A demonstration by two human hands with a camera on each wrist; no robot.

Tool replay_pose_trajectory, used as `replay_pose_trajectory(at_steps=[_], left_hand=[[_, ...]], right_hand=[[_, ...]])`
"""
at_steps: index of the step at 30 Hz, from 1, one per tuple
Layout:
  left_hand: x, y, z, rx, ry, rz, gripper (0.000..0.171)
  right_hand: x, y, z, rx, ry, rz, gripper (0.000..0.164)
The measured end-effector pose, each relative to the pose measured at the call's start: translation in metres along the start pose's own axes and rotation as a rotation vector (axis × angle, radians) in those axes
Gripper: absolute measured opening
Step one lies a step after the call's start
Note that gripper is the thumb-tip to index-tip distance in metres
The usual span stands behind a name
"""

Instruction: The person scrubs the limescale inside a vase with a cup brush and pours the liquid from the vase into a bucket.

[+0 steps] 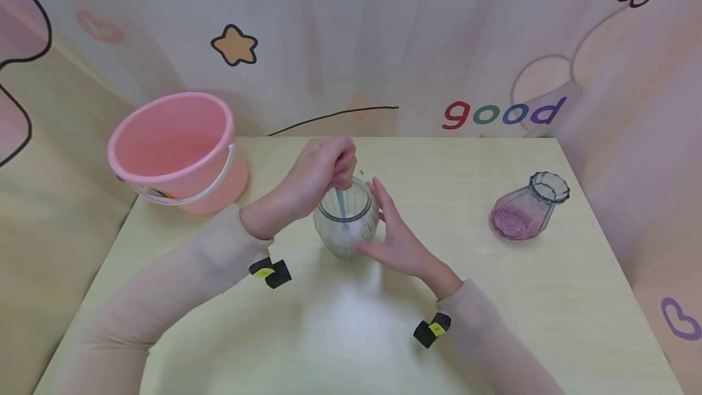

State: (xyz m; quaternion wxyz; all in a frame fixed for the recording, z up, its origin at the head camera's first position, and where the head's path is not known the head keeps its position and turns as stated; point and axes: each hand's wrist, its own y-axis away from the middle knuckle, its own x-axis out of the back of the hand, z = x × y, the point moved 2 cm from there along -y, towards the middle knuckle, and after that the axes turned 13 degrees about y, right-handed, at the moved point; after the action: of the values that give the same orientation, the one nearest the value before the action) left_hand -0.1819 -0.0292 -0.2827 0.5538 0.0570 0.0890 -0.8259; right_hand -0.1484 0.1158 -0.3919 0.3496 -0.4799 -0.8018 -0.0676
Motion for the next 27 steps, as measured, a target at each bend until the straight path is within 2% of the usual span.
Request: replay_pose_trajectory(at_steps=[9, 15, 20, 27], left_hand=[[-0.005, 0.004, 0.019, 0.001, 0.017, -0.043, 0.031], [-0.004, 0.002, 0.030, -0.040, 0.043, -0.068, 0.030], [-0.005, 0.002, 0.033, -0.054, 0.069, -0.074, 0.028], [-0.009, 0.004, 0.029, -0.070, 0.097, -0.071, 0.029]], right_hand=[[0.011, -0.010, 0.003, 0.031, -0.055, -0.136, 0.102], [0.015, -0.017, 0.009, 0.011, -0.076, -0.186, 0.097], [0.014, -0.018, 0.012, -0.011, -0.090, -0.197, 0.091], [0.013, -0.015, 0.008, -0.045, -0.064, -0.151, 0.085]])
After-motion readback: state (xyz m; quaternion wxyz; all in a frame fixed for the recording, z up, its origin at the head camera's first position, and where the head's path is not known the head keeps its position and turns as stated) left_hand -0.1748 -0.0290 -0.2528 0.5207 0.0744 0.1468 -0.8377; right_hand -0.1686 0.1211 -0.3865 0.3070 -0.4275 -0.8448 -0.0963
